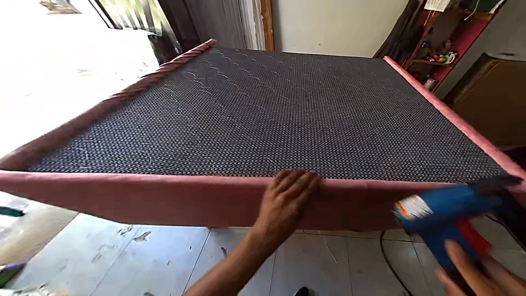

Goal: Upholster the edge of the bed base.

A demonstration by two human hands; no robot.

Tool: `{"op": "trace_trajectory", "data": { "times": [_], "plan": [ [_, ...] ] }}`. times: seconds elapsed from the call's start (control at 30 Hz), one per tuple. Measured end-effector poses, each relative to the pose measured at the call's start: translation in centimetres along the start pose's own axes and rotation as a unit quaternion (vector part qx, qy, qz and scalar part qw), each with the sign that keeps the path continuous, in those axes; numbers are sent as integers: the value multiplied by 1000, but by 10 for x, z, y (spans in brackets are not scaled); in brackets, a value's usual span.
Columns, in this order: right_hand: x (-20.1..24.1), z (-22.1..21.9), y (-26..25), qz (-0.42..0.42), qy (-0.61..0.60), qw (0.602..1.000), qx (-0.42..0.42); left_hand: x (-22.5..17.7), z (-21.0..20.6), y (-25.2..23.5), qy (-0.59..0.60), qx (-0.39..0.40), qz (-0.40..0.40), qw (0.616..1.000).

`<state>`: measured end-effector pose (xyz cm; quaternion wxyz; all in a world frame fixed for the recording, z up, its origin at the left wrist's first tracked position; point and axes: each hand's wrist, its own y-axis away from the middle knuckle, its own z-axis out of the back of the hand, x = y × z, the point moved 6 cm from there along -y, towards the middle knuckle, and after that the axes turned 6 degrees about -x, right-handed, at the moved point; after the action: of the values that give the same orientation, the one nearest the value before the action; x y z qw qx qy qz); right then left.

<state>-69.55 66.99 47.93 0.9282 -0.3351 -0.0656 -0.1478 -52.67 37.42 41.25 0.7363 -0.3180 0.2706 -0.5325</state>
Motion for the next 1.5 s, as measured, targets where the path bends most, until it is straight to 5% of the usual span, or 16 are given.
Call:
{"op": "trace_trajectory", "data": {
  "times": [0.17, 0.43, 0.63, 0.9, 1.23, 1.5],
  "plan": [
    [9, -33, -69, 235, 169, 957, -17, -40, -23, -25, 47, -18, -38, 998],
    [35, -70, -101, 364, 225, 904, -5, 1, 16, 12, 1, -78, -37, 996],
    [40, -57, -112, 363, 261, 894, -1, 58, 57, 43, -71, -61, 12, 996],
    [74, -66, -129, 350, 239, 906, -11, 25, 20, 16, -17, -13, -22, 1000],
    [101, -101, -123, 390, 209, 897, 0, 146, 112, 95, -129, -93, 42, 986],
    [153, -110, -152, 404, 195, 893, -26, 98, 78, 66, -61, -49, 5, 997]
  ]
}}
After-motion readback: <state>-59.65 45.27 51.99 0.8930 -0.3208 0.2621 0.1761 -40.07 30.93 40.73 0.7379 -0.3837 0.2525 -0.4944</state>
